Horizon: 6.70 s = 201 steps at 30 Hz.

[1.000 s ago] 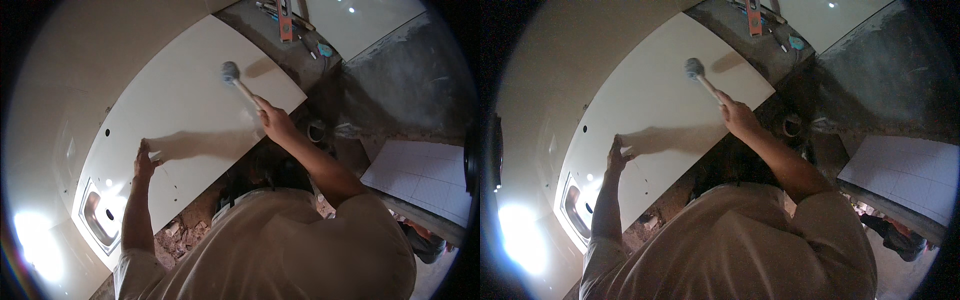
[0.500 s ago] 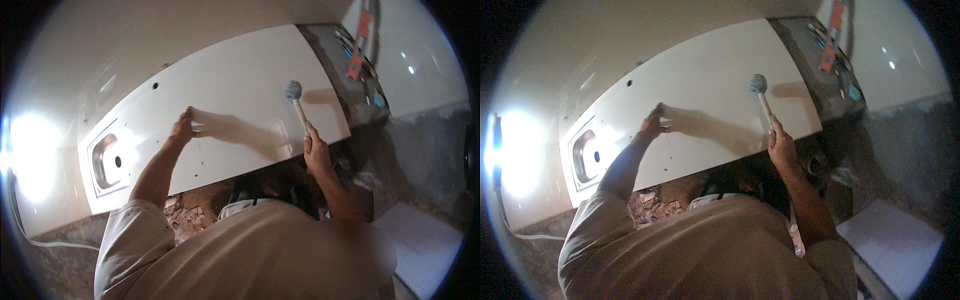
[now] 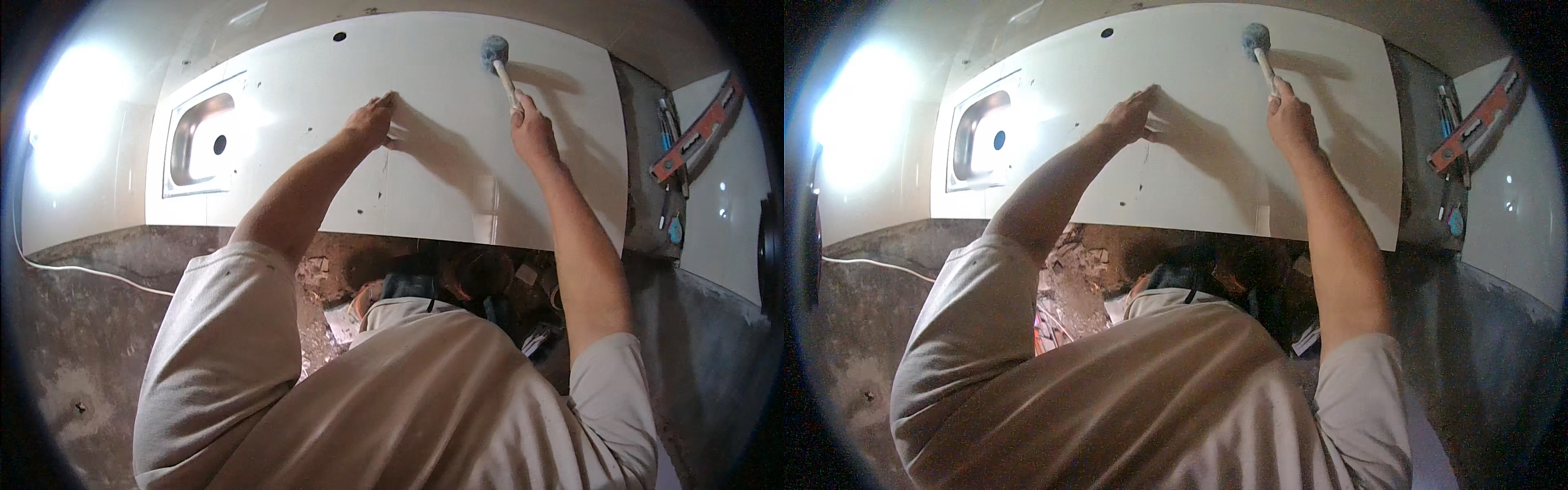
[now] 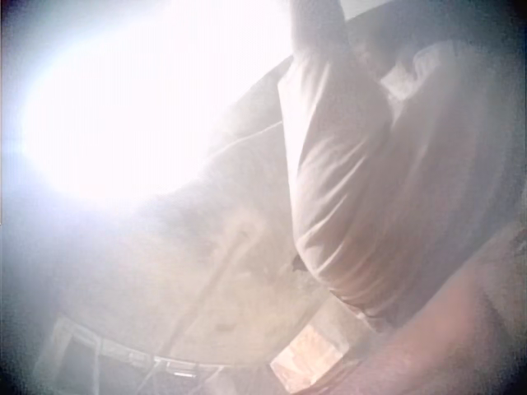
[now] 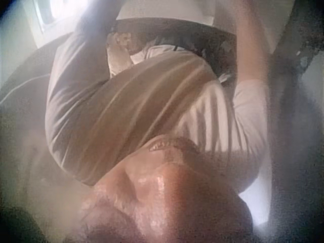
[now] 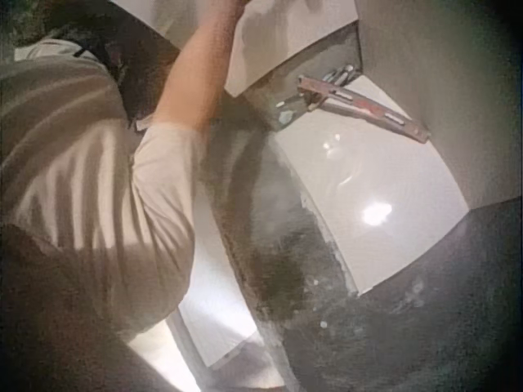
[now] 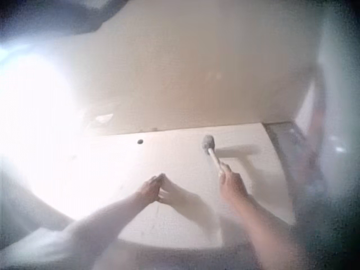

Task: The person installs a large white ceramic tile onto a countertop surface, using a rubber mallet to tap it into place and a spirit level to verify alignment. The person also uses a tape measure to check dimensions during the process.

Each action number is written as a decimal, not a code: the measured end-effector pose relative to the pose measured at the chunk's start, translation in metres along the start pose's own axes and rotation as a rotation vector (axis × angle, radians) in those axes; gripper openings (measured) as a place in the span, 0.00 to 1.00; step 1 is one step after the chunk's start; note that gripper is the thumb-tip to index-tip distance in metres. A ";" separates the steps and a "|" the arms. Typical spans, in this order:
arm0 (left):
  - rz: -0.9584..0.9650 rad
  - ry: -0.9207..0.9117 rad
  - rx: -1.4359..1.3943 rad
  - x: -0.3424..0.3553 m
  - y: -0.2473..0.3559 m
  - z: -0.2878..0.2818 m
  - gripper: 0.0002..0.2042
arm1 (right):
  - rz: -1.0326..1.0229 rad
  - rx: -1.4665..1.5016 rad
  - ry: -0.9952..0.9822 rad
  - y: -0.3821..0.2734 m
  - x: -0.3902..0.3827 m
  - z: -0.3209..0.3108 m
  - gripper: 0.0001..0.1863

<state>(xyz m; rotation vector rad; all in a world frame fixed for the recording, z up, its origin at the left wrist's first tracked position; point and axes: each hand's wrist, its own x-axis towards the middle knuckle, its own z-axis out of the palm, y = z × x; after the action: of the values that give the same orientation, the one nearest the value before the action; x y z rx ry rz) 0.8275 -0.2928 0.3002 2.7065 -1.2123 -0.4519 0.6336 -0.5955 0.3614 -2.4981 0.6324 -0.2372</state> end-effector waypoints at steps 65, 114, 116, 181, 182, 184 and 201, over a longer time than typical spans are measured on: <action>-0.461 0.196 -2.603 -0.247 0.474 0.164 0.31 | 0.535 1.352 -0.597 0.124 -0.359 -0.072 0.24; -0.183 1.118 -1.585 -0.182 0.097 0.378 0.23 | -1.051 -0.246 -0.047 -0.120 -0.230 0.188 0.08; -0.219 1.206 -1.525 -0.177 0.100 0.378 0.24 | -1.085 -0.238 -0.037 -0.114 -0.222 0.186 0.08; -0.045 0.722 -1.688 -0.012 0.577 0.421 0.23 | 0.423 -0.579 -1.323 0.410 -0.561 -0.016 0.49; -0.080 0.800 -1.675 -0.008 0.581 0.424 0.23 | 0.389 -0.575 -1.352 0.414 -0.562 -0.019 0.46; -0.100 0.892 -1.677 0.001 0.584 0.426 0.22 | 0.247 -0.577 -1.438 0.416 -0.560 -0.020 0.34; 0.233 0.229 -1.784 -0.080 0.528 0.393 0.28 | 0.125 -0.408 -1.302 0.382 -0.531 0.005 0.41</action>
<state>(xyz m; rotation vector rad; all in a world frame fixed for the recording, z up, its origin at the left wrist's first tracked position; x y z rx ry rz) 0.2766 -0.5865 0.0770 1.0180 -0.4635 -0.6620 0.0226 -0.6181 0.1288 -2.2852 0.2473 1.5519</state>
